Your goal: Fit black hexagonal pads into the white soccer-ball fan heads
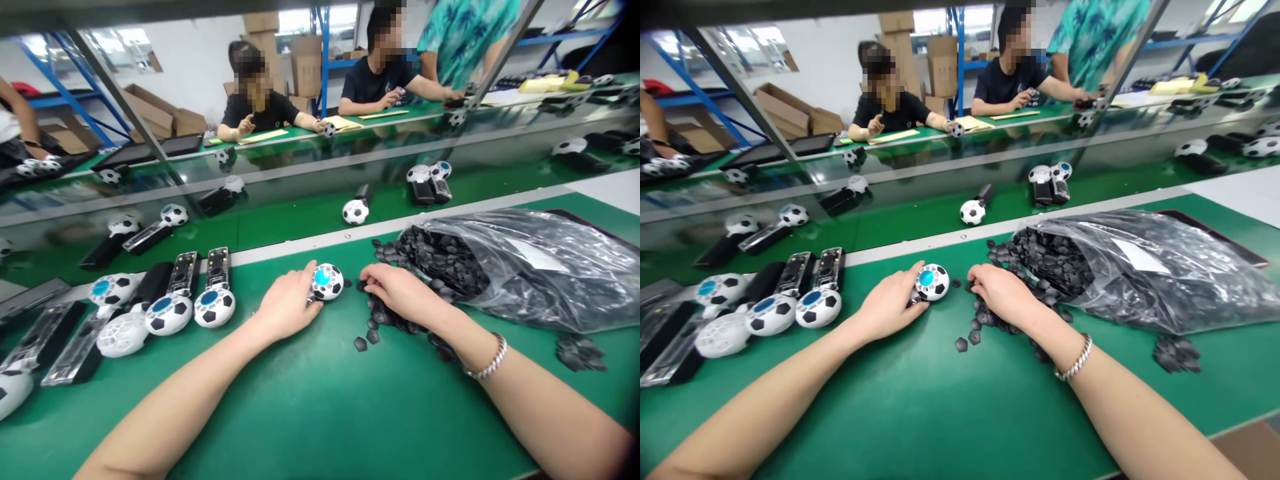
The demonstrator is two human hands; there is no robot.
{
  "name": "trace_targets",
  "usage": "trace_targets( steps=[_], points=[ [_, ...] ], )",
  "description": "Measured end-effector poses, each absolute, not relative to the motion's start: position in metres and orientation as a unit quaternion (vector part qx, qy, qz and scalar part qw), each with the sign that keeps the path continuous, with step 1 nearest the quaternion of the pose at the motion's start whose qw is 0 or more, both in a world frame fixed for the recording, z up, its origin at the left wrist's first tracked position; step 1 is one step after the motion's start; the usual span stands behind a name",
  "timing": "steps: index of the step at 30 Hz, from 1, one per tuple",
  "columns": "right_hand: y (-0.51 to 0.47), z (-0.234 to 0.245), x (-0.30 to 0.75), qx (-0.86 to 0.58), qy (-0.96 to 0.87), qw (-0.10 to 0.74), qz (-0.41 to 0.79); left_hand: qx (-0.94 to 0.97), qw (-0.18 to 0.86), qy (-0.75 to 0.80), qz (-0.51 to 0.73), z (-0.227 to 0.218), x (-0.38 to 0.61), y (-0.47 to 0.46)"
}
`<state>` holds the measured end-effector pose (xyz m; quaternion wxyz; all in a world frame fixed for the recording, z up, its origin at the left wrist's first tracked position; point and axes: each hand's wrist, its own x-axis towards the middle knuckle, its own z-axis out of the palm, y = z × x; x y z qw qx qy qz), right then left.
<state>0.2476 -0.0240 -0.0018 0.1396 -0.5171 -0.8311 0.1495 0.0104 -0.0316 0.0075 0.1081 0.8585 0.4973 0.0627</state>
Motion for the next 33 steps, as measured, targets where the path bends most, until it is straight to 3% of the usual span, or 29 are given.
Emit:
trace_targets(
  steps=[5,11,16,18,24,26,30,33],
  points=[
    [-0.022,0.001,0.248,-0.521,-0.814,0.203,0.156,0.853,0.119,0.507,0.044,0.01,0.009,-0.021],
    [-0.026,0.006,0.241,-0.49,-0.775,0.316,0.244,0.863,0.139,0.484,0.049,0.007,0.004,-0.014],
    [-0.028,0.004,0.24,-0.454,-0.796,0.333,0.22,0.849,-0.067,0.517,0.087,0.014,0.011,-0.026],
    [-0.028,0.004,0.24,-0.444,-0.804,0.34,0.201,0.842,-0.098,0.527,0.067,0.019,0.01,-0.03],
    [-0.031,0.007,0.237,-0.421,-0.812,0.364,0.175,0.889,0.141,0.435,-0.021,0.03,-0.003,-0.033],
    [-0.032,0.007,0.235,-0.415,-0.807,0.381,0.178,0.885,0.105,0.454,-0.028,0.029,-0.002,-0.035],
    [-0.035,0.008,0.233,-0.422,-0.786,0.41,0.191,0.838,-0.08,0.54,0.0,0.022,0.005,-0.04],
    [-0.04,0.009,0.229,-0.415,-0.786,0.405,0.213,0.858,0.004,0.514,-0.008,0.02,0.006,-0.044]
  ],
)
